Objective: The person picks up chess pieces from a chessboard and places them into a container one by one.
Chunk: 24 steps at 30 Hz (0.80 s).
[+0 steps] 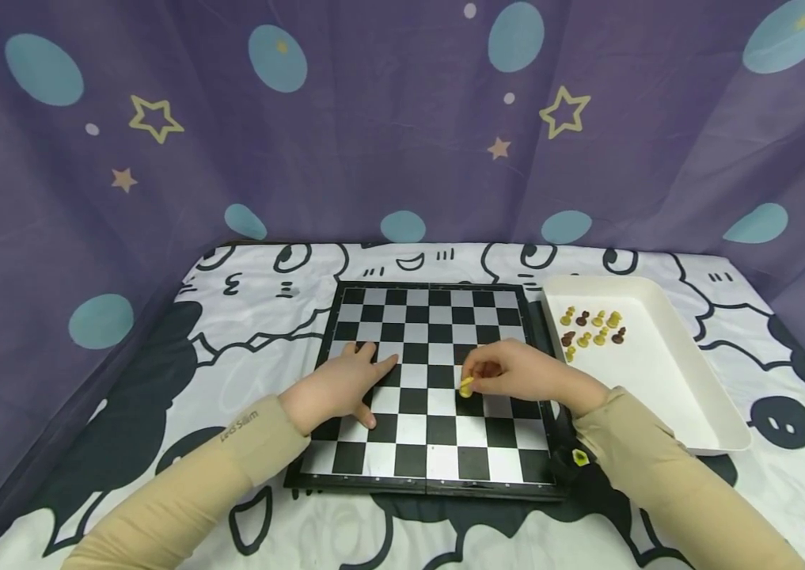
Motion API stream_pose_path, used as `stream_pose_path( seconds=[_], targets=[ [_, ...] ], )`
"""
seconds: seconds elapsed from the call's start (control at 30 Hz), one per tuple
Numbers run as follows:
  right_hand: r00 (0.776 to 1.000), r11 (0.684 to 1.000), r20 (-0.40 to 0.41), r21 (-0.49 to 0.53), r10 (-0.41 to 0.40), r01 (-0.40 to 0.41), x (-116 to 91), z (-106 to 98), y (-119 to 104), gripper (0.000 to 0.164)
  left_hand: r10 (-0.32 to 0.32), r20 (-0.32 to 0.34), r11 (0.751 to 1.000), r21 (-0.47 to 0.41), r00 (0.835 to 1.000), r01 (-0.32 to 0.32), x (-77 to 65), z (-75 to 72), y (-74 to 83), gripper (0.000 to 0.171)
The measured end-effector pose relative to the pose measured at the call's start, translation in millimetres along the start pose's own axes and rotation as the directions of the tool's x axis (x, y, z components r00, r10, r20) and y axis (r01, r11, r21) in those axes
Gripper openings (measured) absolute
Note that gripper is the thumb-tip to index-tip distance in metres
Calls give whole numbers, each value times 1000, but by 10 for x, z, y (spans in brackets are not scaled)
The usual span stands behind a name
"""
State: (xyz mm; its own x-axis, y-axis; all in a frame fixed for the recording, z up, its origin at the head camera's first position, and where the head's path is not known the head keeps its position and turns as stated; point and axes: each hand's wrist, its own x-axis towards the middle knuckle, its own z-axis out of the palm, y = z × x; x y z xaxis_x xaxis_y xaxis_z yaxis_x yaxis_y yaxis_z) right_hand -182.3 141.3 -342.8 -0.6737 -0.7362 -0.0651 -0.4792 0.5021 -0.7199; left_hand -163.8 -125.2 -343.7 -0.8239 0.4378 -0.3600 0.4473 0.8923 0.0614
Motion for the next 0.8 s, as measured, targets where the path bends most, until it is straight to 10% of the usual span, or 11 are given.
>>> stream_pose_path(
  seconds=[0.8],
  targets=[
    [966, 989, -244, -94, 91, -117, -370, -656, 137, 9, 1, -3, 1000, -6, 1000, -1, -20, -27, 30, 98]
  ],
)
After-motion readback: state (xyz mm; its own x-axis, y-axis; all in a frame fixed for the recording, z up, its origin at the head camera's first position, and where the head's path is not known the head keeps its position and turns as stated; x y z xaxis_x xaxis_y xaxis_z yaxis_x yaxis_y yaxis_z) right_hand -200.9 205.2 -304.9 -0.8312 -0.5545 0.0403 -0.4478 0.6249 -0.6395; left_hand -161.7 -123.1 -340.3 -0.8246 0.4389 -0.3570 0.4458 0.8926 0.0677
